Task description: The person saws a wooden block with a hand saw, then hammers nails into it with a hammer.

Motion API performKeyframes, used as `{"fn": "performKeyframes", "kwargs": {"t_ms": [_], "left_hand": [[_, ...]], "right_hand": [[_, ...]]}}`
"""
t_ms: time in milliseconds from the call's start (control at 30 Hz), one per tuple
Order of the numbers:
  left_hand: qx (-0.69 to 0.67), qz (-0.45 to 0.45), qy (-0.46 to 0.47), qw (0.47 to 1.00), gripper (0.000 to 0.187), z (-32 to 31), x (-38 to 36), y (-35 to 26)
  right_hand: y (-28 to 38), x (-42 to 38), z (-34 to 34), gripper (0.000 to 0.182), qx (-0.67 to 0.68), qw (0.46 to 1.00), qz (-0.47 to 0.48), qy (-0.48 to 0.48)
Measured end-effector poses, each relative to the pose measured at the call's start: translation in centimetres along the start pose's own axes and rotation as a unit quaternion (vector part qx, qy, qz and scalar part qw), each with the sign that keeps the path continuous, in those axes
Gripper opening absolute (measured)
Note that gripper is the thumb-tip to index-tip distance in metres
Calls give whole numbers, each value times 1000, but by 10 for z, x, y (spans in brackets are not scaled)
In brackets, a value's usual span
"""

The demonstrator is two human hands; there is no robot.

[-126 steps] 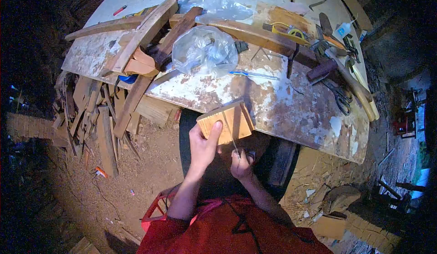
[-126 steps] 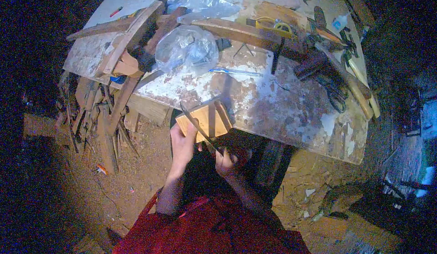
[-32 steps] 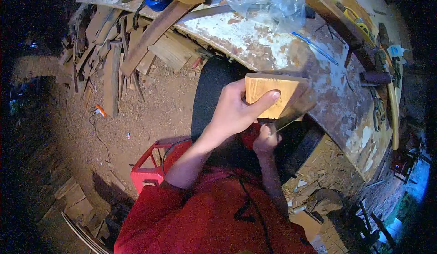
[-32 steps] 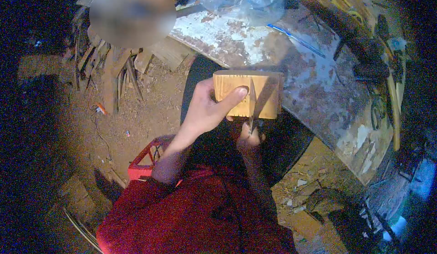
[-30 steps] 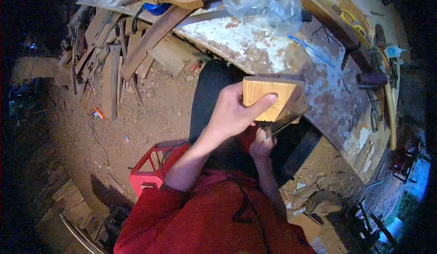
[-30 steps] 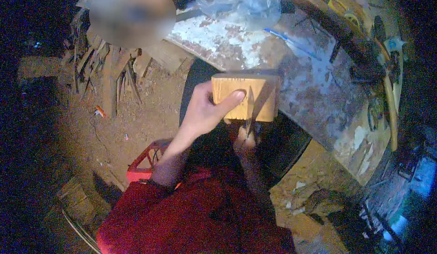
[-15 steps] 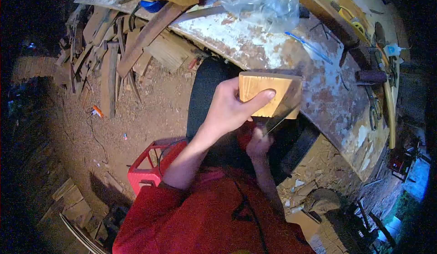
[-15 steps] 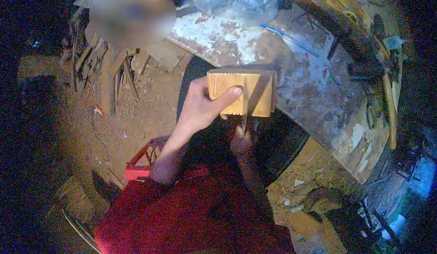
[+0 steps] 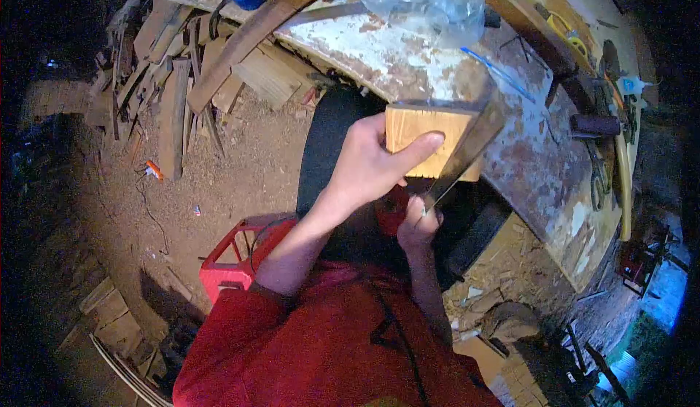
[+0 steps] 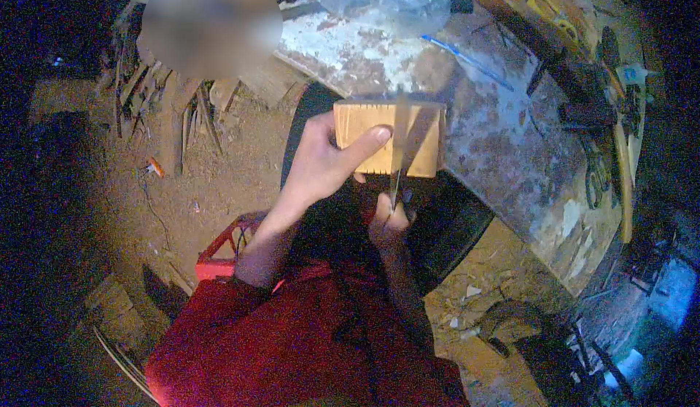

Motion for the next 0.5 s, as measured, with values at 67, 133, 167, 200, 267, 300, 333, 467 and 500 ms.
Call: {"fn": "performKeyframes", "kwargs": {"t_ms": [67, 133, 167, 200, 267, 300, 333, 467, 500], "left_hand": [[-20, -18, -1, 1000, 33, 0, 3, -2], [-17, -1, 10, 1000, 34, 0, 1, 1], [-14, 1, 5, 1000, 35, 0, 1, 1], [-23, 4, 7, 1000, 35, 0, 1, 1], [-41, 10, 15, 999, 36, -1, 0, 2], [-37, -3, 8, 999, 36, -1, 0, 2], [-33, -16, 2, 999, 35, -1, 1, 4], [-25, -34, -9, 999, 36, -3, 3, 11], [-23, -18, -4, 1000, 36, -3, 2, 10]], "right_hand": [[7, 13, -3, 38, 34, 999, 4, 11], [18, 7, -9, 39, 104, 994, -15, 30], [17, 6, -11, 39, 145, 989, -18, 24], [16, 6, -12, 40, 180, 983, -21, 31], [16, 4, -12, 40, 250, 967, -28, 45], [14, 2, -13, 40, 286, 953, -69, 71], [13, 0, -13, 40, 321, 936, -109, 97], [21, -1, -7, 41, 365, 900, -160, 177], [20, -1, -5, 41, 356, 904, -159, 176]]}}
Point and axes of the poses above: each hand's wrist, its own x-axis towards the middle knuckle, its own z-axis out of the back of the hand, y = z × x, the point moved 5 cm from there along x, towards the middle knuckle, and after that the axes turned 14 degrees about x, right-handed, at the moved point
